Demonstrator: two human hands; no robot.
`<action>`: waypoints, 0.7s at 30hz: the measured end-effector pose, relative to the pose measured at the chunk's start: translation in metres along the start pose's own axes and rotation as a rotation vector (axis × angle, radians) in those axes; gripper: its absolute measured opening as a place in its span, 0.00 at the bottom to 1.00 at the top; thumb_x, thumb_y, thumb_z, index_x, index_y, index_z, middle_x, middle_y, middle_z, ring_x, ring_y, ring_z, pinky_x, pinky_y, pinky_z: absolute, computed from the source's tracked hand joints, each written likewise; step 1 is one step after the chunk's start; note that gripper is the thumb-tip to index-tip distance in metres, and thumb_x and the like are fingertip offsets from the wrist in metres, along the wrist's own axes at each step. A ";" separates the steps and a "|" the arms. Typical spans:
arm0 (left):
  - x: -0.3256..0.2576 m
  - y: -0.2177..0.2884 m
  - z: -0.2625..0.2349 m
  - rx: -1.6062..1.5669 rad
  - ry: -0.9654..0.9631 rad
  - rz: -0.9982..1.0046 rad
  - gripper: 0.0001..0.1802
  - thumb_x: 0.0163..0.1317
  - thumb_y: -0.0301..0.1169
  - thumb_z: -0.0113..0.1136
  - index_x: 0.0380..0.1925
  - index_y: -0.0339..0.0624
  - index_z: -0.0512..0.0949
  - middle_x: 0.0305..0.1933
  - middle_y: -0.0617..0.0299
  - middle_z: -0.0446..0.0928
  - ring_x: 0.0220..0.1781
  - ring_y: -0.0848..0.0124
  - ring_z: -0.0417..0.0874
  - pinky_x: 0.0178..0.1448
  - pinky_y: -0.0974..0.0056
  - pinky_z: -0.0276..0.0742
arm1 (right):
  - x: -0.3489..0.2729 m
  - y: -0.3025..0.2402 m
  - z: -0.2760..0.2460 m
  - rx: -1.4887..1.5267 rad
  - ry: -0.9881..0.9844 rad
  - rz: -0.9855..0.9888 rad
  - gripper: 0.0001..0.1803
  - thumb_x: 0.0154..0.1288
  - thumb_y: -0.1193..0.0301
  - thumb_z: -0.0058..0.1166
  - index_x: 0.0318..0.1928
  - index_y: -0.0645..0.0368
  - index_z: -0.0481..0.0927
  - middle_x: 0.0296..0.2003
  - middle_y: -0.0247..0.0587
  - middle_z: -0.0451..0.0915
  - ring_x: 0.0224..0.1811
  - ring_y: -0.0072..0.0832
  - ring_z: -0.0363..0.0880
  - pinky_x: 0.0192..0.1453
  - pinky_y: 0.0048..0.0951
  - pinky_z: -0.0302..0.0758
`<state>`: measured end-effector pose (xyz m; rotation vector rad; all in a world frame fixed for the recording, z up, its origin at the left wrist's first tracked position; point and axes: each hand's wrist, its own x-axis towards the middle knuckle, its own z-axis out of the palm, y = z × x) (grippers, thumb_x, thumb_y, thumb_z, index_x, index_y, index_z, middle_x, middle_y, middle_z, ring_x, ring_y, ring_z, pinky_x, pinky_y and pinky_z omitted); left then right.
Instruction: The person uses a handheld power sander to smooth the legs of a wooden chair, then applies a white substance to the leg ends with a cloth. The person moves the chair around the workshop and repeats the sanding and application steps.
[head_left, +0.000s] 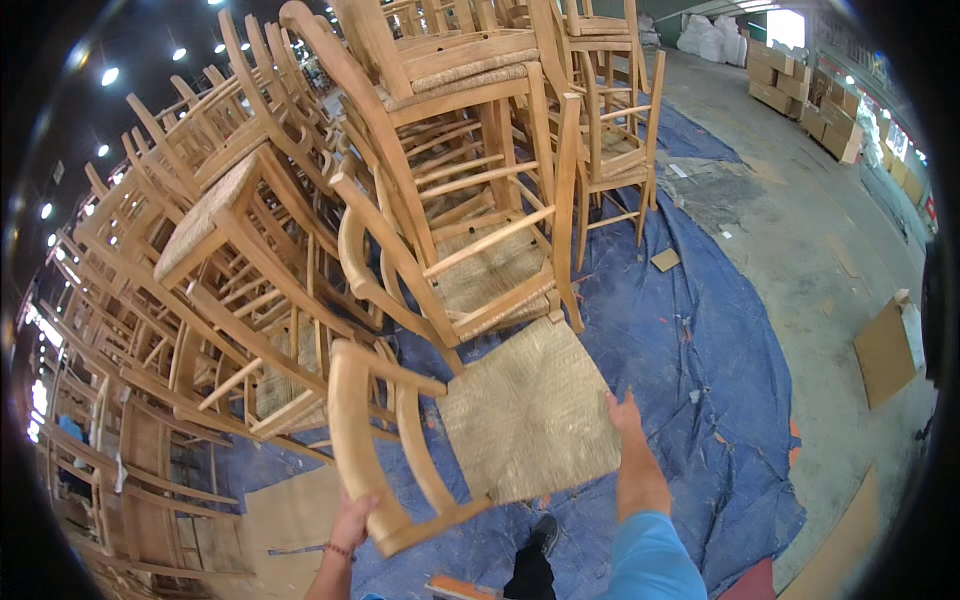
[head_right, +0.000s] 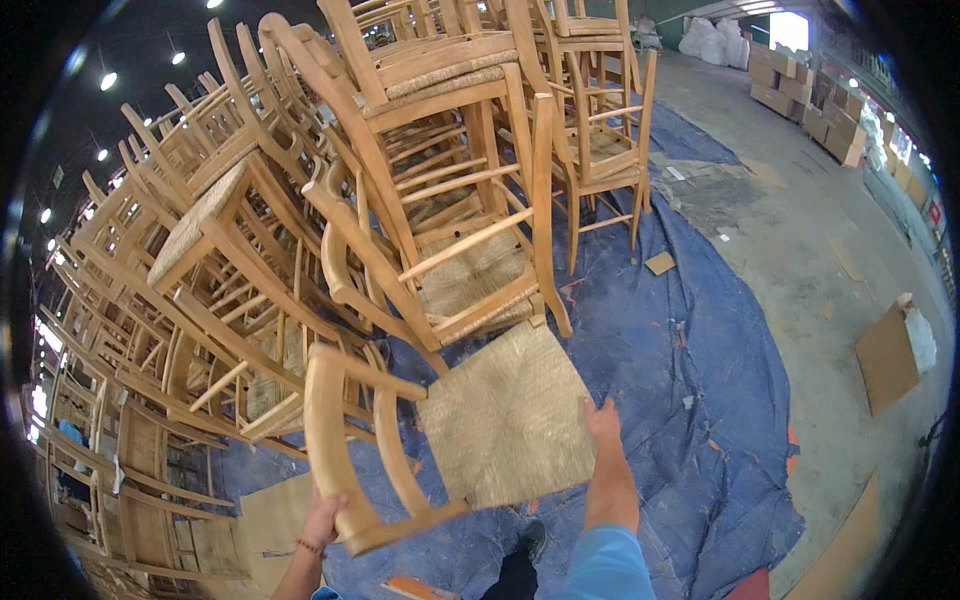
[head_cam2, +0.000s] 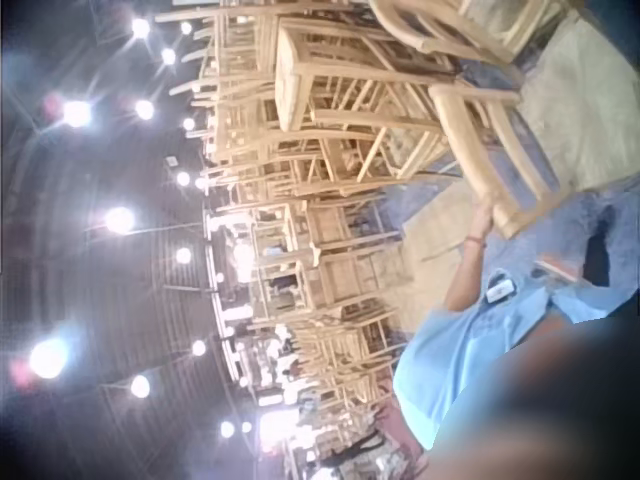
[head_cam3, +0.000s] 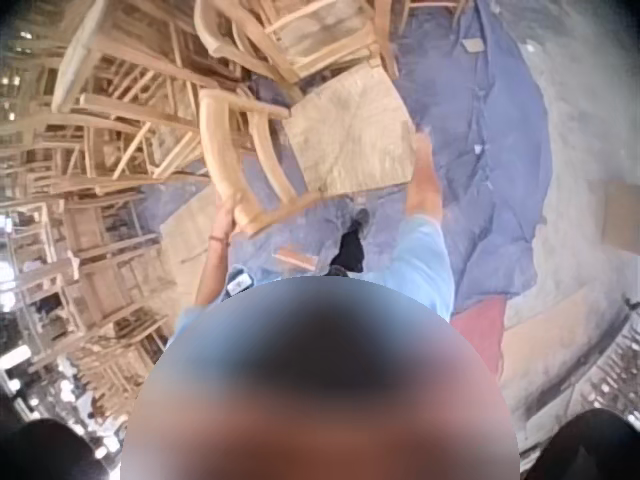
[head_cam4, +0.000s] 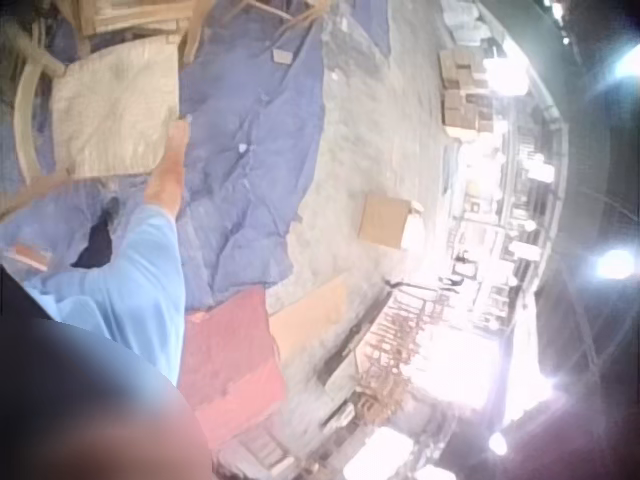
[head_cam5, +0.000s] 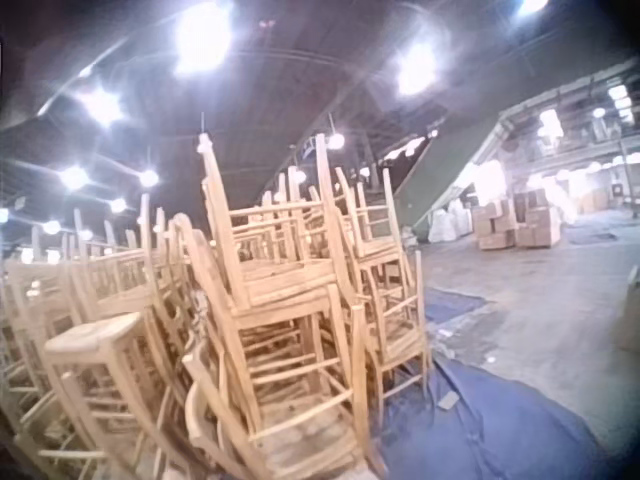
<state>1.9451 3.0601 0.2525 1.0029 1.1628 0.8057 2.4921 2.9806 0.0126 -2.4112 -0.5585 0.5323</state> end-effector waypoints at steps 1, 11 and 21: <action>-0.014 -0.003 -0.022 0.016 -0.010 -0.043 0.38 0.54 0.20 0.59 0.67 0.41 0.58 0.56 0.53 0.72 0.56 0.59 0.78 0.56 0.55 0.80 | -0.007 -0.007 0.001 -0.003 -0.127 0.053 0.39 0.66 0.43 0.48 0.64 0.65 0.69 0.56 0.71 0.75 0.62 0.59 0.73 0.65 0.50 0.70; -0.107 -0.039 -0.185 0.469 0.135 -0.441 0.30 0.61 0.42 0.60 0.58 0.31 0.74 0.48 0.54 0.80 0.51 0.63 0.81 0.57 0.61 0.77 | -0.195 0.069 -0.005 0.055 -0.157 0.068 0.36 0.72 0.43 0.42 0.67 0.57 0.69 0.55 0.61 0.79 0.57 0.56 0.78 0.62 0.47 0.73; 0.026 -0.003 -0.216 0.148 0.026 -0.234 0.39 0.68 0.60 0.51 0.62 0.36 0.72 0.53 0.47 0.81 0.52 0.60 0.84 0.56 0.56 0.81 | -0.199 0.062 0.005 0.998 -0.457 0.621 0.38 0.74 0.41 0.38 0.64 0.62 0.74 0.56 0.47 0.81 0.55 0.40 0.81 0.61 0.38 0.75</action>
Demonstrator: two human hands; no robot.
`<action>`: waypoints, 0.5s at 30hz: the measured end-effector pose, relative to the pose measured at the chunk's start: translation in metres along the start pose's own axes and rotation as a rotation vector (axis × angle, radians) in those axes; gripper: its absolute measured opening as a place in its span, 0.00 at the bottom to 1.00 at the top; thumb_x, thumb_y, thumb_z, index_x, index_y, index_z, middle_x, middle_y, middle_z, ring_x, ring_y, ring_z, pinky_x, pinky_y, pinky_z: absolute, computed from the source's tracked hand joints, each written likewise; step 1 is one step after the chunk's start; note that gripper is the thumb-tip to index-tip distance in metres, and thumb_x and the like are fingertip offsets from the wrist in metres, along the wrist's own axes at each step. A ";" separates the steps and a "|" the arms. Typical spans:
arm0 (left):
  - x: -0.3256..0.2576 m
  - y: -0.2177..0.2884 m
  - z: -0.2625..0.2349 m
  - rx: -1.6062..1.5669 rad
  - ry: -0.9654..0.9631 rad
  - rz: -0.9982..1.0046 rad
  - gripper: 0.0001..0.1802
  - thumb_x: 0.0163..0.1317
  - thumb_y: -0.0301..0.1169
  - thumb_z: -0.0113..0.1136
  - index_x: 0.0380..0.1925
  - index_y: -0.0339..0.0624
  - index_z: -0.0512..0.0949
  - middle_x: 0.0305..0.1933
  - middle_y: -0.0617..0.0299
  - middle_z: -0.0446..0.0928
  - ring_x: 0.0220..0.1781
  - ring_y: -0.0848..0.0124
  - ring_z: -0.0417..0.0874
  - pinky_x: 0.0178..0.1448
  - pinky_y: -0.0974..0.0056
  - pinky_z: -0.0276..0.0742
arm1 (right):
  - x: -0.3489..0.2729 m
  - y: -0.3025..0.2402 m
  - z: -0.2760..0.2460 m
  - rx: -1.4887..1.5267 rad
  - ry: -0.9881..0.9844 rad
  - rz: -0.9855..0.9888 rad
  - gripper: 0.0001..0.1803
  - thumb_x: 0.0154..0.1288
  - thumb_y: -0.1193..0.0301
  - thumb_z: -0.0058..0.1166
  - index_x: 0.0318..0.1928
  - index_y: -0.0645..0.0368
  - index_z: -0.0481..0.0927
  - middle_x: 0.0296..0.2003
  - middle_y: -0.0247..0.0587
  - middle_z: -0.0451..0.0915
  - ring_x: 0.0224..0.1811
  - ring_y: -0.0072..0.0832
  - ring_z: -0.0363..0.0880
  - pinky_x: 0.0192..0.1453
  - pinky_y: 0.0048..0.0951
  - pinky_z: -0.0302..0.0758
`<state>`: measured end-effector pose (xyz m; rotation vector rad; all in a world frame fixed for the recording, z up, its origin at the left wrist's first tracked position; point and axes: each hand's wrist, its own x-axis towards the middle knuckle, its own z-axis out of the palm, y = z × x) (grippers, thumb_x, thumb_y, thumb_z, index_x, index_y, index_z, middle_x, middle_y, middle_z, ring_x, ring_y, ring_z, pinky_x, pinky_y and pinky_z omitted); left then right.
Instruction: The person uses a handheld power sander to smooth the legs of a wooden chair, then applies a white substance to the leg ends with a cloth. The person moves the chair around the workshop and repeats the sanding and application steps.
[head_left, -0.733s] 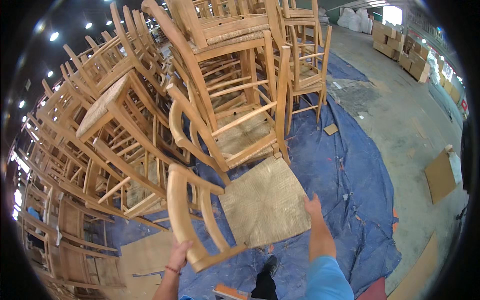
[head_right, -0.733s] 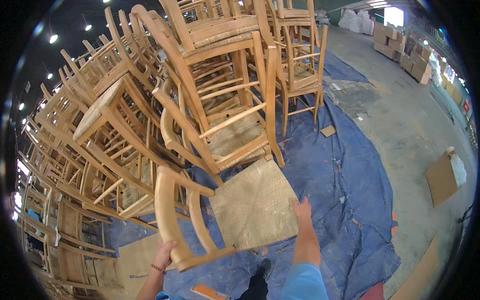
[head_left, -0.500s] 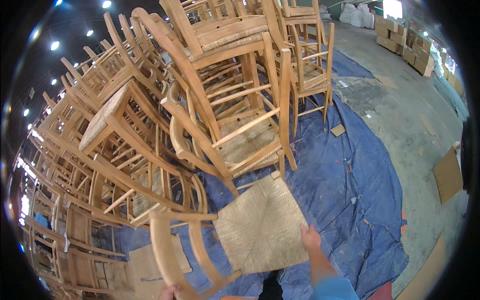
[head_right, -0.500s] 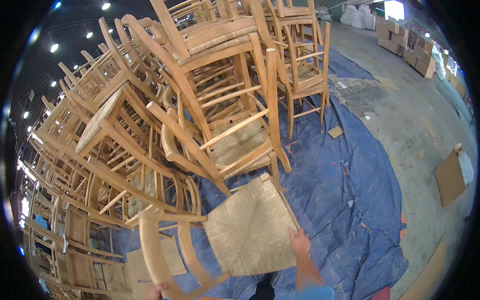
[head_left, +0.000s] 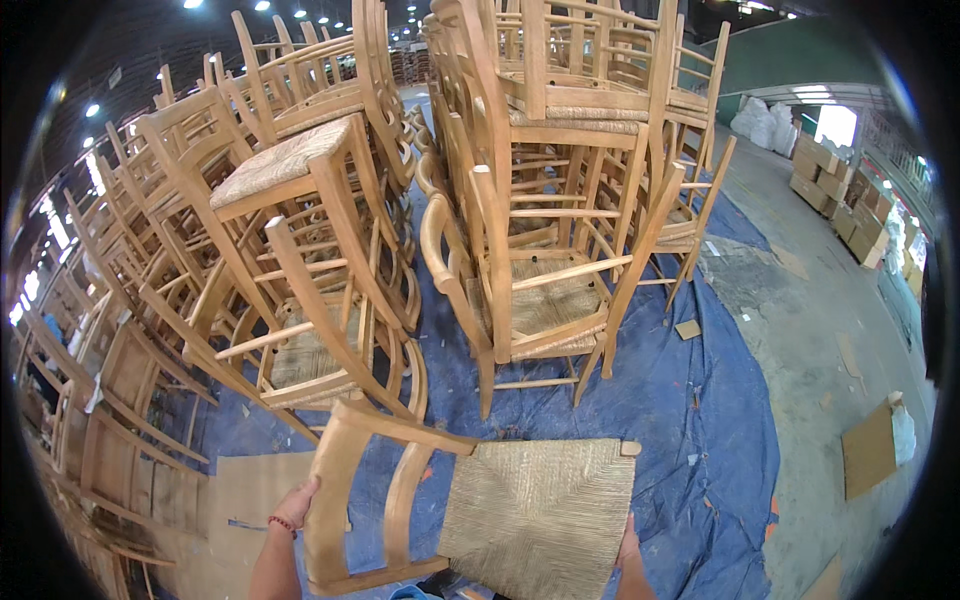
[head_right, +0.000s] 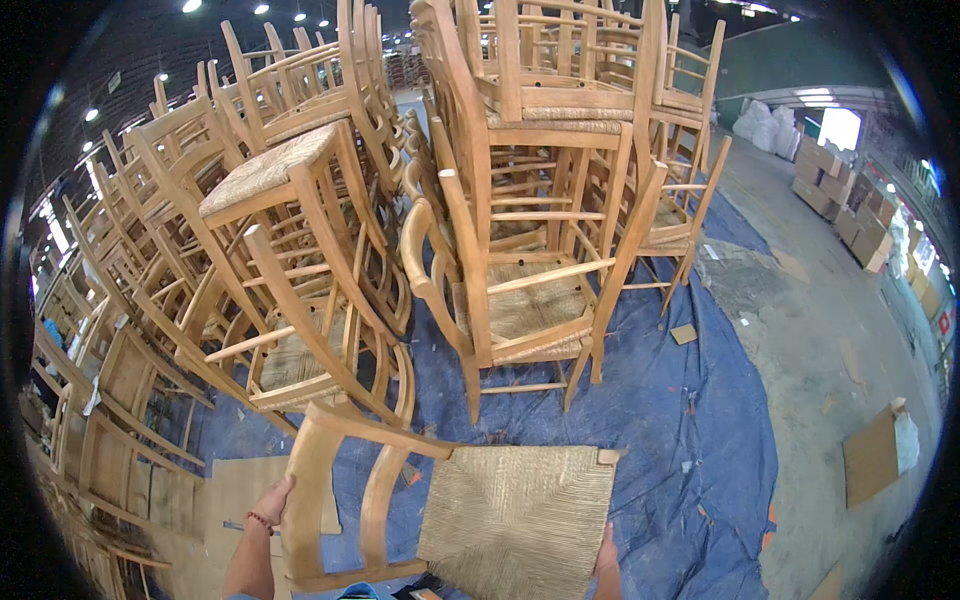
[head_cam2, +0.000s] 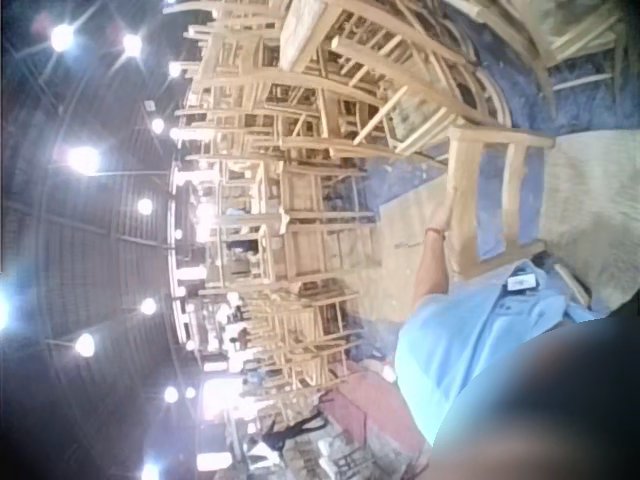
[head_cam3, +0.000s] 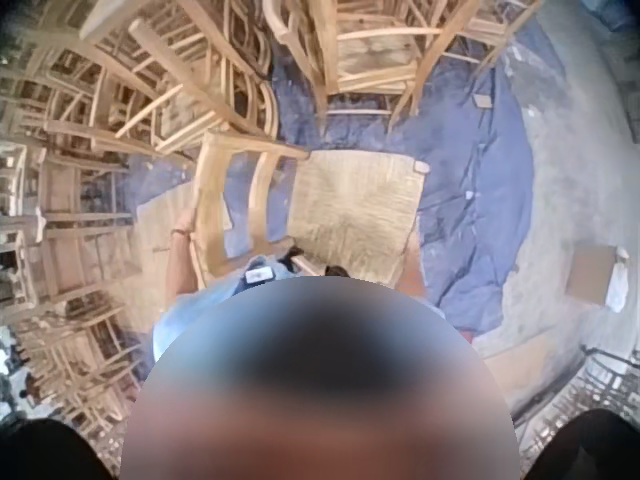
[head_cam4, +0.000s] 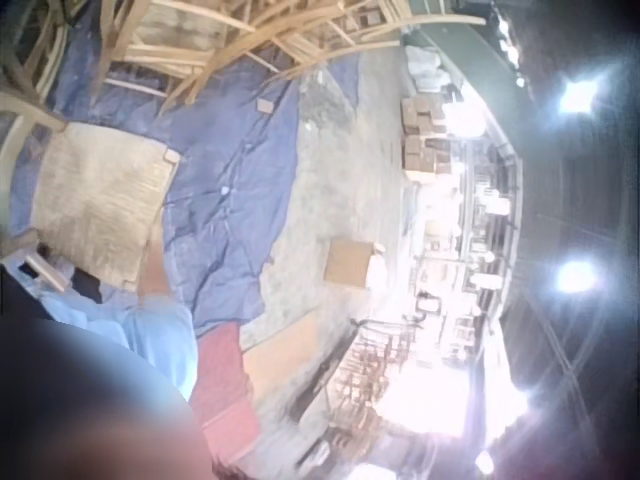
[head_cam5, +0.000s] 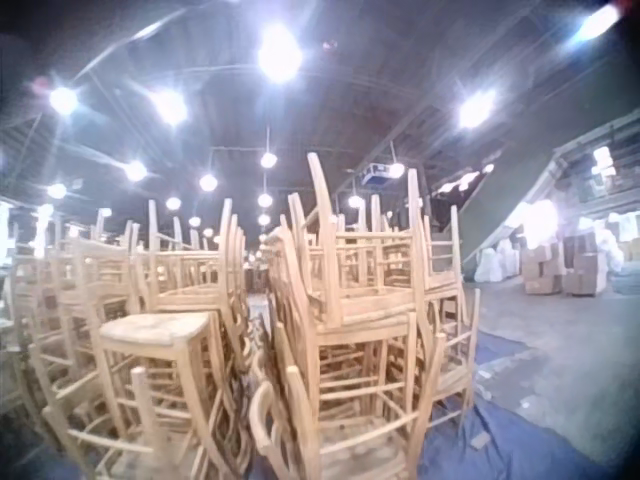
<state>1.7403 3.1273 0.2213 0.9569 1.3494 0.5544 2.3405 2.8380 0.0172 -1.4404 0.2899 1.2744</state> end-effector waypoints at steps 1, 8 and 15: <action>0.012 -0.003 -0.013 -0.256 -0.084 -0.092 0.43 0.68 0.65 0.47 0.63 0.36 0.71 0.53 0.46 0.81 0.52 0.58 0.85 0.57 0.55 0.81 | -0.006 0.001 0.011 0.034 0.028 0.029 0.39 0.73 0.41 0.38 0.64 0.62 0.74 0.56 0.47 0.81 0.55 0.39 0.81 0.61 0.38 0.75; 0.086 -0.005 -0.074 -0.355 -0.466 -0.187 0.51 0.66 0.74 0.29 0.65 0.37 0.69 0.48 0.42 0.82 0.43 0.44 0.85 0.50 0.42 0.83 | -0.082 0.078 0.047 0.184 0.099 -0.271 0.39 0.72 0.40 0.41 0.64 0.62 0.74 0.56 0.46 0.81 0.57 0.37 0.78 0.63 0.36 0.73; 0.090 0.070 -0.070 -0.135 -0.598 -0.181 0.50 0.65 0.73 0.35 0.61 0.35 0.72 0.42 0.37 0.82 0.37 0.44 0.85 0.43 0.41 0.84 | -0.250 0.197 0.013 0.152 0.583 -0.291 0.37 0.71 0.42 0.45 0.64 0.62 0.75 0.55 0.45 0.81 0.55 0.34 0.79 0.60 0.35 0.74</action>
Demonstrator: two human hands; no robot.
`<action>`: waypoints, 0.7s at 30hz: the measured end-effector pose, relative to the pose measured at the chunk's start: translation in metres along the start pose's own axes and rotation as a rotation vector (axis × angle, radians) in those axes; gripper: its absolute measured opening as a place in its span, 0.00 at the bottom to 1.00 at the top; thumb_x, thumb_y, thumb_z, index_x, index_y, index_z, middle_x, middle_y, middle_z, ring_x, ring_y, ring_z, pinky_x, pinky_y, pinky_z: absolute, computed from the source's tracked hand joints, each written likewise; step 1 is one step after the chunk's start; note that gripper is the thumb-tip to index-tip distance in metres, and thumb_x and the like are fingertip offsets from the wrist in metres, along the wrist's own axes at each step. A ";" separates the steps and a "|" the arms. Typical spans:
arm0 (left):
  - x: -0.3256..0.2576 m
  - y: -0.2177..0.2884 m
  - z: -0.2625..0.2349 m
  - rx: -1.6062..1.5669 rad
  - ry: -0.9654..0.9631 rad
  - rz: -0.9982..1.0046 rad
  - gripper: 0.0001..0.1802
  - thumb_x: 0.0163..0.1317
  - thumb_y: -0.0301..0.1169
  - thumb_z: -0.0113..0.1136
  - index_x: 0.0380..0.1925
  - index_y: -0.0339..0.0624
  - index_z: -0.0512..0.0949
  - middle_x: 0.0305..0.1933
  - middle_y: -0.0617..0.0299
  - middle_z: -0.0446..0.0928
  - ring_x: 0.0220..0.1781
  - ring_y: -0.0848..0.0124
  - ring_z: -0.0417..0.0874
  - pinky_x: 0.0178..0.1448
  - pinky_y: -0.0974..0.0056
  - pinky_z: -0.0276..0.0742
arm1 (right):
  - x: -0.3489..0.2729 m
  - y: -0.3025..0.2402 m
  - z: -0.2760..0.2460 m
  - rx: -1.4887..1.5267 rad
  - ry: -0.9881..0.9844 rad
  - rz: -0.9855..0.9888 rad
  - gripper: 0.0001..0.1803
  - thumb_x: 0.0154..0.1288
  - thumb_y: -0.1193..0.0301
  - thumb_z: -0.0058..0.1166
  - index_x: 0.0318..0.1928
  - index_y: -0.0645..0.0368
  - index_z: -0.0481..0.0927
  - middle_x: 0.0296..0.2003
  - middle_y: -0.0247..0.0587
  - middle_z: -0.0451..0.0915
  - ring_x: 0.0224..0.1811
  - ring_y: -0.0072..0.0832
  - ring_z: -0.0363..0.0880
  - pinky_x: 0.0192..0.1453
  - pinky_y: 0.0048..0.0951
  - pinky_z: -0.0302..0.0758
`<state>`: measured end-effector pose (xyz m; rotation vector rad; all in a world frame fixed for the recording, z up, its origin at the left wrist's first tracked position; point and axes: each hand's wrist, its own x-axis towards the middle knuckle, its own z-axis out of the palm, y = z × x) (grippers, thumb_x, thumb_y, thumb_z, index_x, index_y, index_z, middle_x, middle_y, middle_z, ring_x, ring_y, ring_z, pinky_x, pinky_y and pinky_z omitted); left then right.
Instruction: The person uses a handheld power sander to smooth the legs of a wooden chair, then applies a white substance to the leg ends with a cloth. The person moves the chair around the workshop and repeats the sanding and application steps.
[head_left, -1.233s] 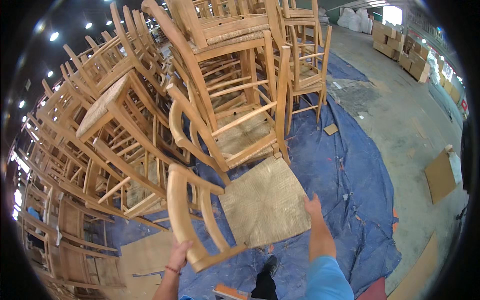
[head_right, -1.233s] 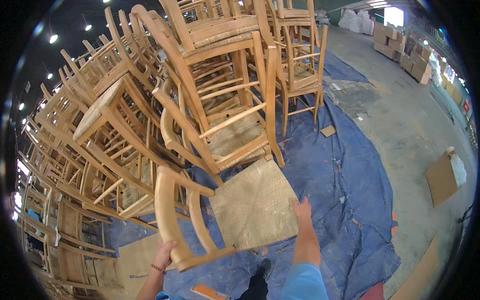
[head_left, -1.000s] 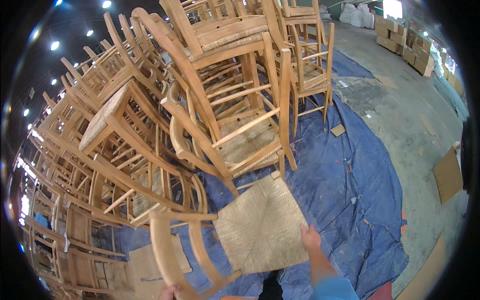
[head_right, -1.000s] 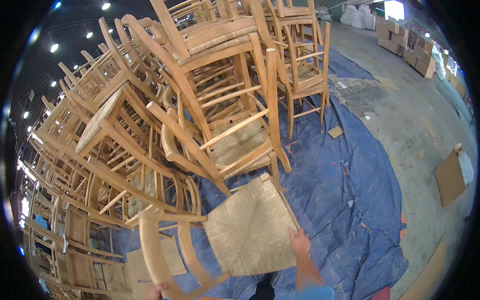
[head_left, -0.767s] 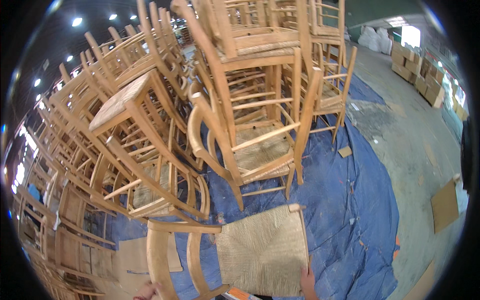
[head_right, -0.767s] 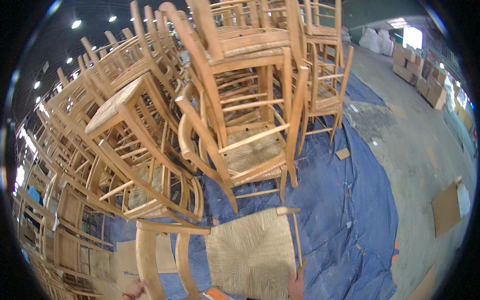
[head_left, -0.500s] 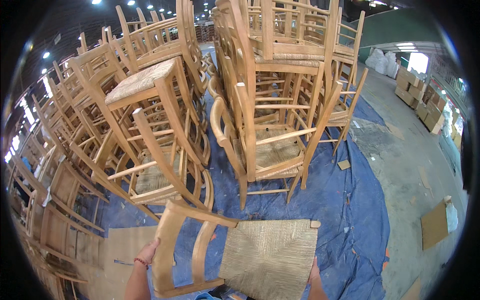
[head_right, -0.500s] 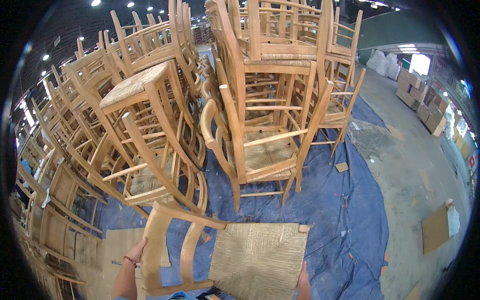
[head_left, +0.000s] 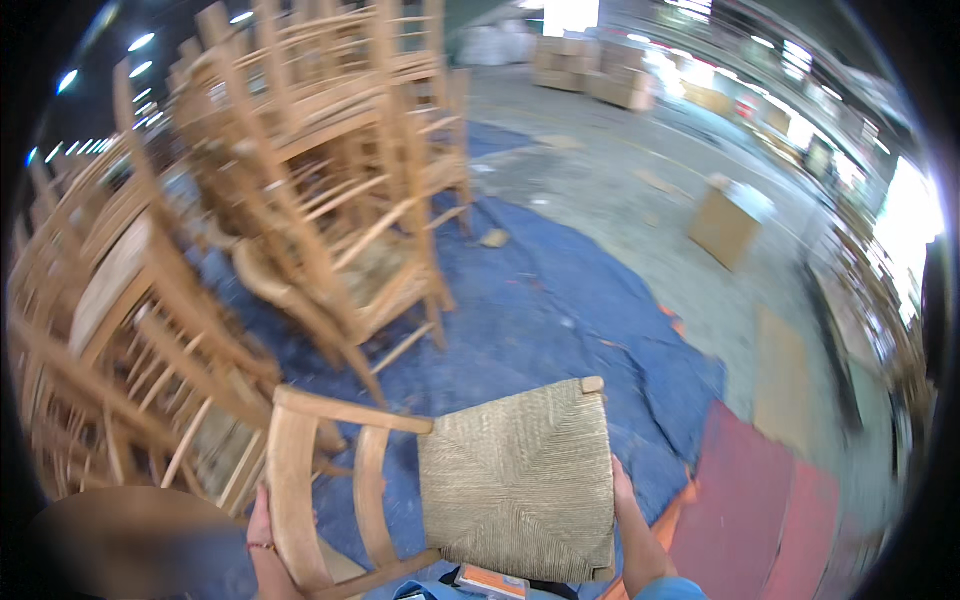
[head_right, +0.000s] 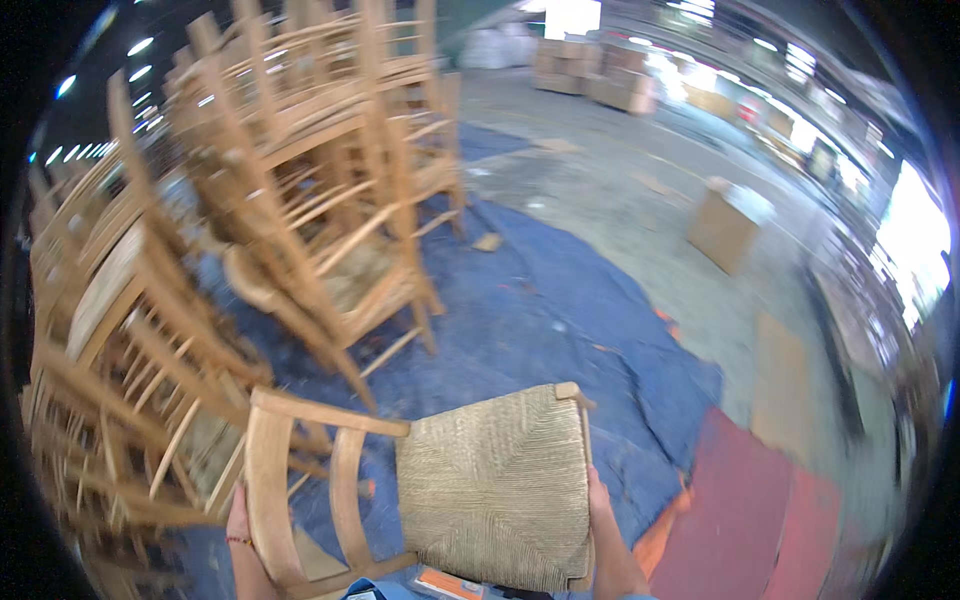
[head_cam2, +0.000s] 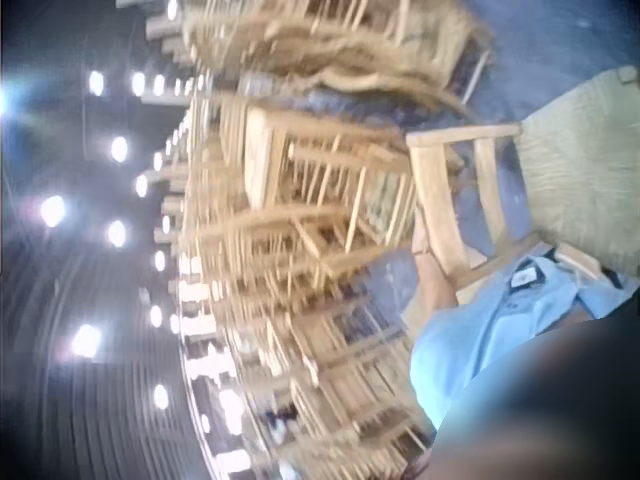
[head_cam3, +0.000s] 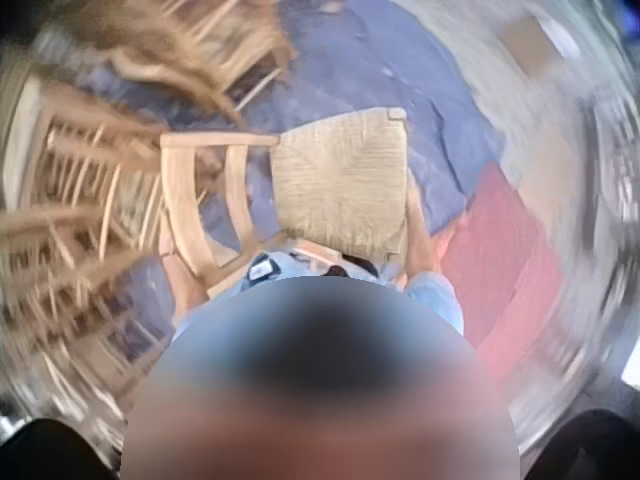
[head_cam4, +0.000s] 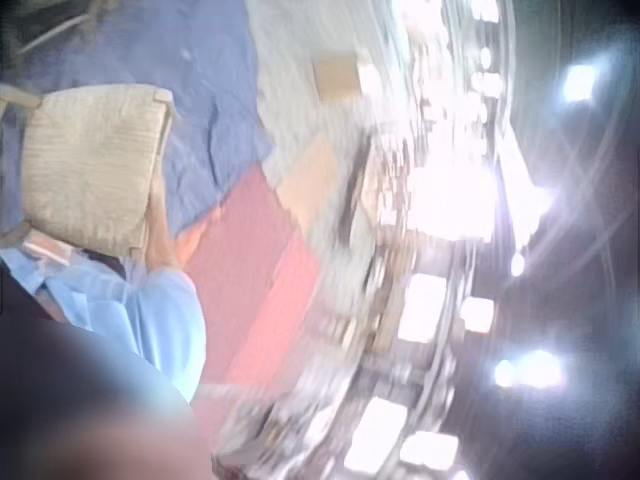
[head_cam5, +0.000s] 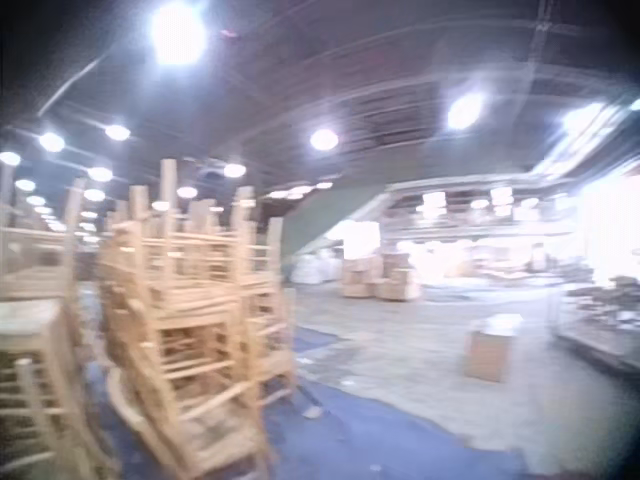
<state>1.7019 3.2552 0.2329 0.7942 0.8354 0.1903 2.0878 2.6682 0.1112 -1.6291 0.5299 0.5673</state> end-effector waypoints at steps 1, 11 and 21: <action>0.003 0.004 0.014 0.074 -0.076 -0.003 0.48 0.66 0.72 0.37 0.61 0.36 0.71 0.43 0.38 0.82 0.37 0.43 0.85 0.42 0.40 0.83 | -0.024 0.016 -0.030 0.053 0.060 0.003 0.38 0.70 0.42 0.46 0.61 0.65 0.76 0.54 0.47 0.81 0.54 0.35 0.79 0.59 0.35 0.74; 0.038 -0.063 0.264 0.742 -0.705 0.211 0.28 0.67 0.42 0.60 0.58 0.30 0.73 0.50 0.52 0.81 0.47 0.62 0.84 0.52 0.57 0.80 | -0.332 0.232 -0.222 0.766 0.686 -0.132 0.30 0.76 0.52 0.44 0.66 0.62 0.72 0.58 0.46 0.78 0.60 0.33 0.75 0.61 0.35 0.73; -0.234 -0.367 0.564 1.177 -1.234 0.253 0.26 0.64 0.43 0.66 0.50 0.31 0.79 0.43 0.62 0.81 0.42 0.74 0.80 0.47 0.66 0.76 | -0.651 0.463 -0.285 1.184 1.415 -0.474 0.27 0.78 0.53 0.39 0.65 0.60 0.73 0.56 0.42 0.79 0.53 0.31 0.78 0.58 0.35 0.74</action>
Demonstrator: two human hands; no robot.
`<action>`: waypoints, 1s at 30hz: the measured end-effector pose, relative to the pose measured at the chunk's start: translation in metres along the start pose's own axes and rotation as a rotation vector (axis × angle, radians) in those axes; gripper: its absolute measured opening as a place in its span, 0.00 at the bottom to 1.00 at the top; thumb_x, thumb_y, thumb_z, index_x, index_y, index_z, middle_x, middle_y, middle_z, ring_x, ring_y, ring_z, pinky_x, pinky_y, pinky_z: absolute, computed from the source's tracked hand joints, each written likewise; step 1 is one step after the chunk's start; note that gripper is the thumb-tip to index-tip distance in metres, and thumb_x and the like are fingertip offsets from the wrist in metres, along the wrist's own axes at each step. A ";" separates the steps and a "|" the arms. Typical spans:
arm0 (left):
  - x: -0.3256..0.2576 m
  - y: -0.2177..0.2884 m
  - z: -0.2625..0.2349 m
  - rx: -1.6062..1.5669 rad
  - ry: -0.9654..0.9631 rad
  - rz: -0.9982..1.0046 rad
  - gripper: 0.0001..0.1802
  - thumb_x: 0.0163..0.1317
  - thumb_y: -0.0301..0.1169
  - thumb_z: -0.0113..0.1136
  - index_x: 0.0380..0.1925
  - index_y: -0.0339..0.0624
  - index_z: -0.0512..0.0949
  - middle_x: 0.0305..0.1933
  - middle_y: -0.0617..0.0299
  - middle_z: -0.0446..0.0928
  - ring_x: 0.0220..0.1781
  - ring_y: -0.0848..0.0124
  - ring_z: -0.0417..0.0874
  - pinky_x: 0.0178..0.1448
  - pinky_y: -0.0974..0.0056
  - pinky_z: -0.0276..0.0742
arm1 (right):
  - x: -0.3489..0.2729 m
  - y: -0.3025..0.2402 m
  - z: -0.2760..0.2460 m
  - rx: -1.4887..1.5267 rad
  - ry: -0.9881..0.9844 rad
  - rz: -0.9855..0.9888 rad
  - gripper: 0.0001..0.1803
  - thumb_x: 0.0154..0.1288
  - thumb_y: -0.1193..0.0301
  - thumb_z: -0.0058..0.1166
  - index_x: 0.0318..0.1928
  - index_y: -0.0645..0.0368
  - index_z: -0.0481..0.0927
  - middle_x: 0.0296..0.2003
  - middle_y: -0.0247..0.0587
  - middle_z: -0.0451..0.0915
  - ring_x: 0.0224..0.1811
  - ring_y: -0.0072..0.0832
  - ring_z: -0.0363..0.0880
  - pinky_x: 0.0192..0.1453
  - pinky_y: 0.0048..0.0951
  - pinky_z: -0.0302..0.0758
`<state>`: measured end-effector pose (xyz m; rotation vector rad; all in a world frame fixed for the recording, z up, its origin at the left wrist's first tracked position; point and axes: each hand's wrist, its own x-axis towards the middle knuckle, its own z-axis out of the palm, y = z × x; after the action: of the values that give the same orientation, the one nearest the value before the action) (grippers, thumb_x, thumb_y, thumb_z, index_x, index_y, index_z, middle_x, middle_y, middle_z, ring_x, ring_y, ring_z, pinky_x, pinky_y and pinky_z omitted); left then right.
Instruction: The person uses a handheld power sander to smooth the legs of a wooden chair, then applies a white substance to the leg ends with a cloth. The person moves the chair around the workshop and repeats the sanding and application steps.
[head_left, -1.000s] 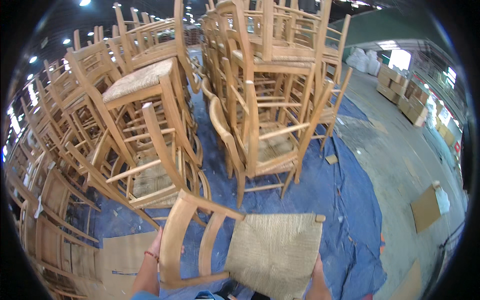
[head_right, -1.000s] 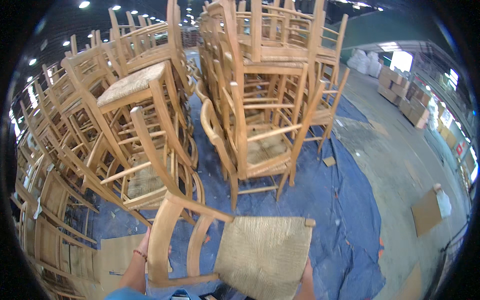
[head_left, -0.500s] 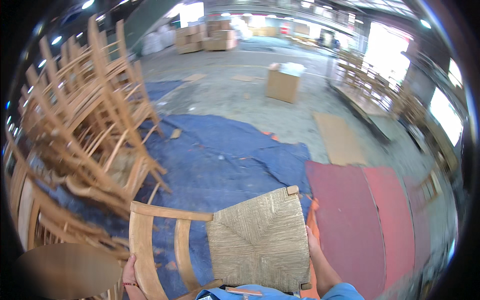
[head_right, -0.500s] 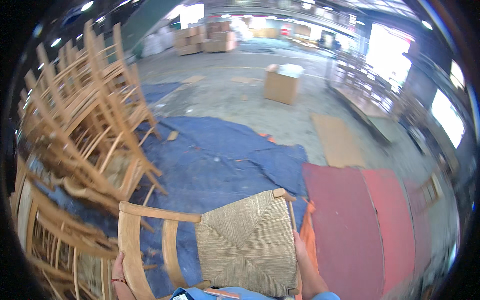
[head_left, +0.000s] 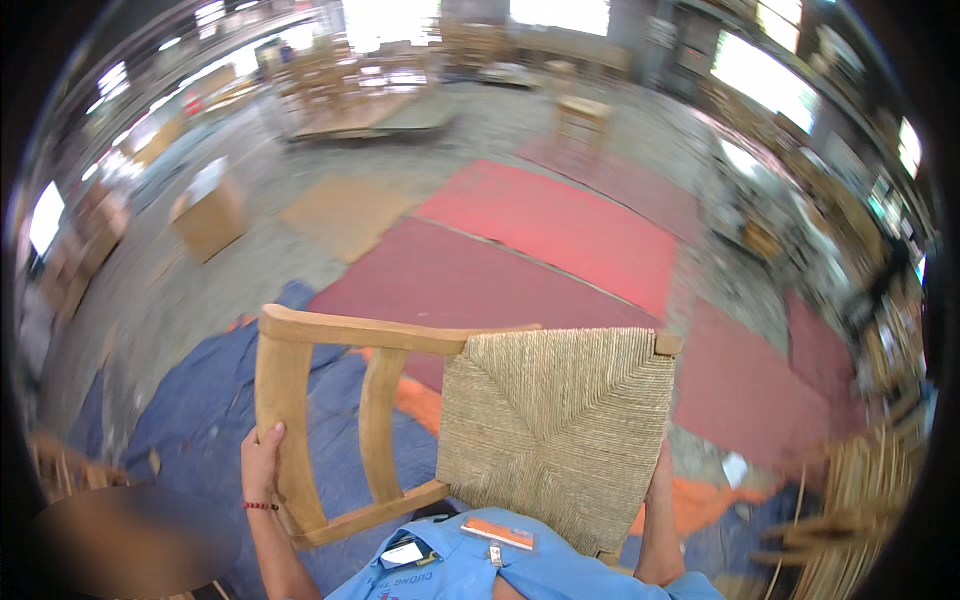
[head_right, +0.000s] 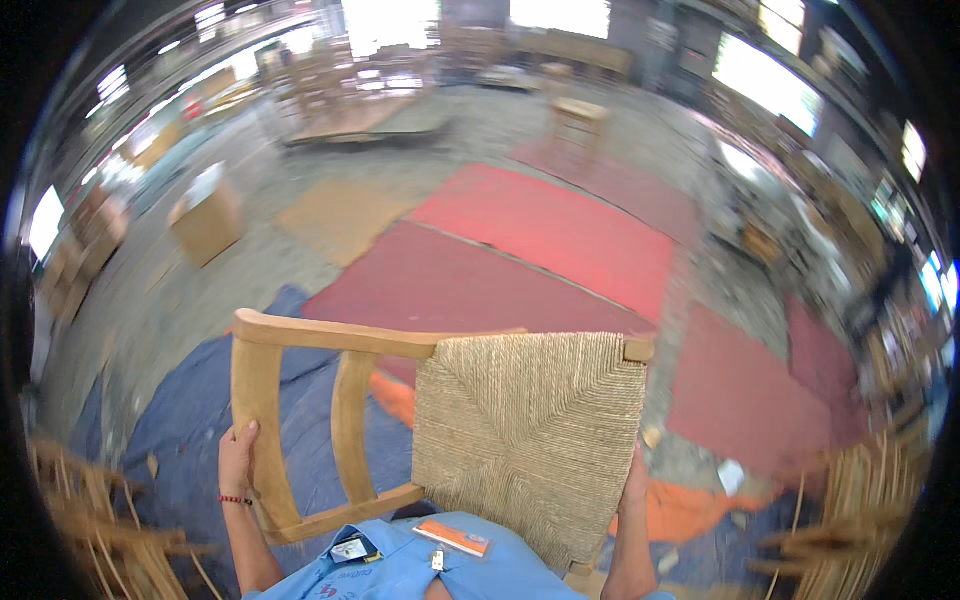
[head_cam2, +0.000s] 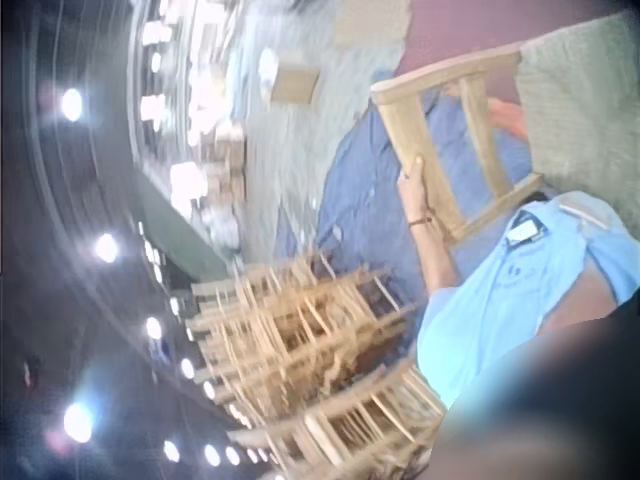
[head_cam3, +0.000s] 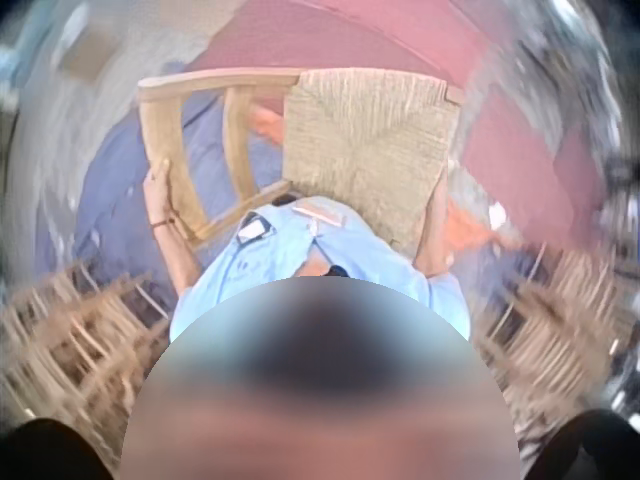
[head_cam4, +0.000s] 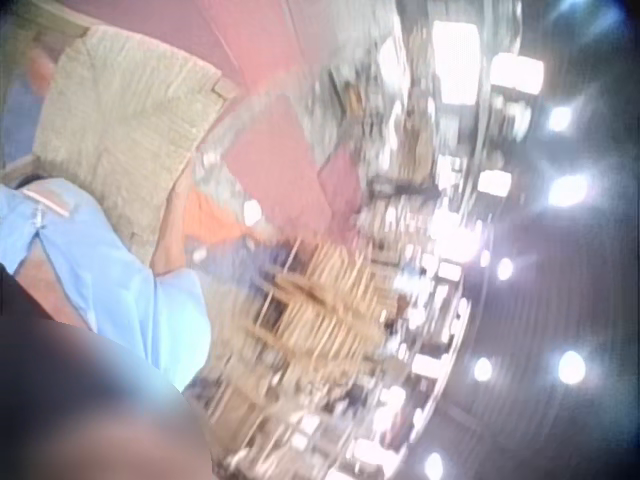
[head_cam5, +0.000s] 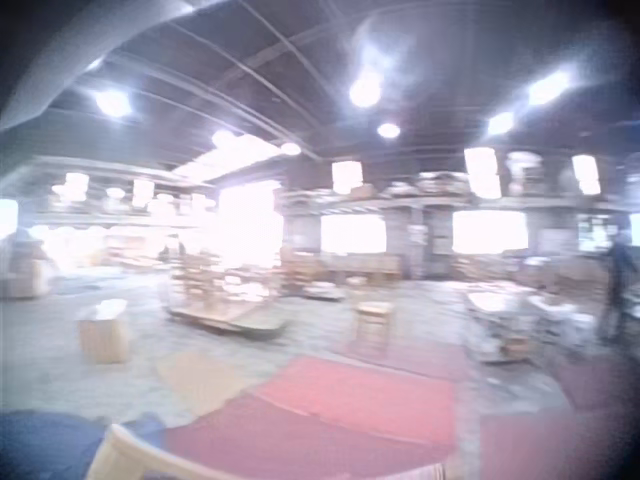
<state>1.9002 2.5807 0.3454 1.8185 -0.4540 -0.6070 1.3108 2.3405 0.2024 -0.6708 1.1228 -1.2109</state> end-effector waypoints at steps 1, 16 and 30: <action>0.018 0.012 0.042 -0.013 -0.059 0.042 0.25 0.65 0.43 0.66 0.50 0.31 0.79 0.43 0.62 0.81 0.42 0.74 0.80 0.47 0.66 0.76 | 0.000 -0.009 -0.026 -0.010 0.066 -0.053 0.28 0.78 0.53 0.40 0.65 0.60 0.72 0.56 0.42 0.79 0.53 0.32 0.78 0.57 0.35 0.75; 0.318 0.181 0.639 -0.042 -0.926 0.194 0.20 0.64 0.34 0.65 0.48 0.28 0.80 0.40 0.61 0.82 0.39 0.76 0.79 0.44 0.68 0.76 | 0.073 -0.102 -0.002 0.109 0.908 -0.503 0.33 0.77 0.50 0.39 0.71 0.61 0.62 0.65 0.48 0.70 0.62 0.39 0.74 0.60 0.39 0.76; 0.224 0.342 1.102 0.058 -1.363 0.444 0.23 0.62 0.39 0.66 0.47 0.27 0.80 0.38 0.57 0.83 0.37 0.73 0.82 0.41 0.65 0.79 | 0.250 -0.173 -0.090 0.376 1.272 -0.764 0.33 0.76 0.51 0.38 0.71 0.61 0.63 0.63 0.48 0.72 0.62 0.41 0.74 0.61 0.40 0.77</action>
<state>1.4050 1.5148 0.3462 1.0340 -1.7100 -1.4567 1.1528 2.0698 0.2478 0.0939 1.6079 -2.6083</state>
